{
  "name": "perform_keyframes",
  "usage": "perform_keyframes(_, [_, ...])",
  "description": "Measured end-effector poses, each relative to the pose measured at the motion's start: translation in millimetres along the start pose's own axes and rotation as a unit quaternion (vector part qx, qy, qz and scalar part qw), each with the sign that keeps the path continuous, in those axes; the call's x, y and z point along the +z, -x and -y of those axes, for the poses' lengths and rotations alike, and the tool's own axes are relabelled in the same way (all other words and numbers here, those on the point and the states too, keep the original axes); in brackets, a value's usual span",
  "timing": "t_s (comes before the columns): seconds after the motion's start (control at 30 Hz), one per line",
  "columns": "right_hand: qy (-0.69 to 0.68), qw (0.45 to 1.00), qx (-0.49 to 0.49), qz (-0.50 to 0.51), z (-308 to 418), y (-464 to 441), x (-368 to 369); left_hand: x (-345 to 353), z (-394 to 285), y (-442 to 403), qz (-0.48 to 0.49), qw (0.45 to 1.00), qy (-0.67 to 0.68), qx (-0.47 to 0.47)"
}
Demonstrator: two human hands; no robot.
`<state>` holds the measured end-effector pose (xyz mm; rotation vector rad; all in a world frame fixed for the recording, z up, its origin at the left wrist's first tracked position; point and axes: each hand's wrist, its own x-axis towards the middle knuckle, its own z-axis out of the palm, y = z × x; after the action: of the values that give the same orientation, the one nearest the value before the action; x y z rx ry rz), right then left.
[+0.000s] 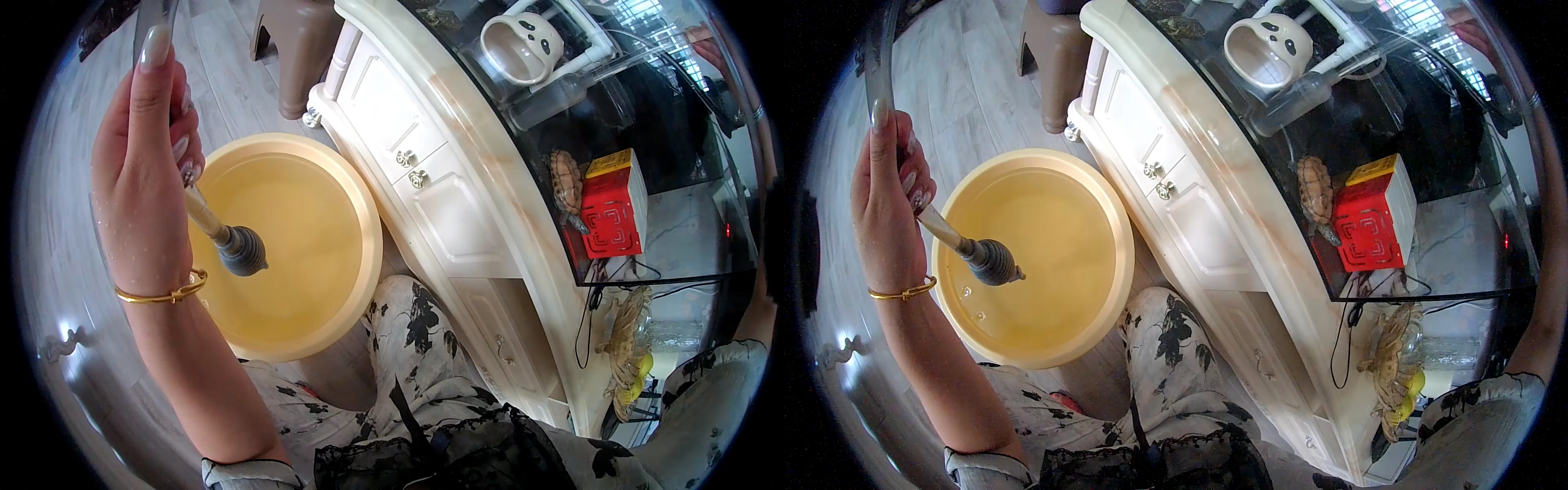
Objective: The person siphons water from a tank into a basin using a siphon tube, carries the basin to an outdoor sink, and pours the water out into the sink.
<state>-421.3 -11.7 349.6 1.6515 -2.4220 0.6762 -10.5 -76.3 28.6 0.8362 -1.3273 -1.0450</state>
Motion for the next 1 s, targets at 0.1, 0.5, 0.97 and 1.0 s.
perform_keyframes(0.1, [-0.019, 1.000, 0.004, -0.003, 3.2, 4.4, -0.3, 0.5, 0.0, 0.7, -0.006, 1.000, -0.002, 0.001])
perform_keyframes(0.5, [-0.110, 0.994, 0.025, -0.010, 5.7, 8.2, 0.8, 0.6, 0.3, 0.4, -0.004, 1.000, -0.006, 0.003])
perform_keyframes(0.97, [0.046, 0.998, -0.017, -0.031, -1.8, 2.9, -4.2, 3.1, -1.2, 1.5, -0.014, 1.000, -0.002, 0.001])
perform_keyframes(1.0, [0.080, 0.996, -0.027, -0.029, -5.2, -2.2, -8.2, 3.3, -1.1, 1.4, -0.016, 1.000, -0.003, 0.000])
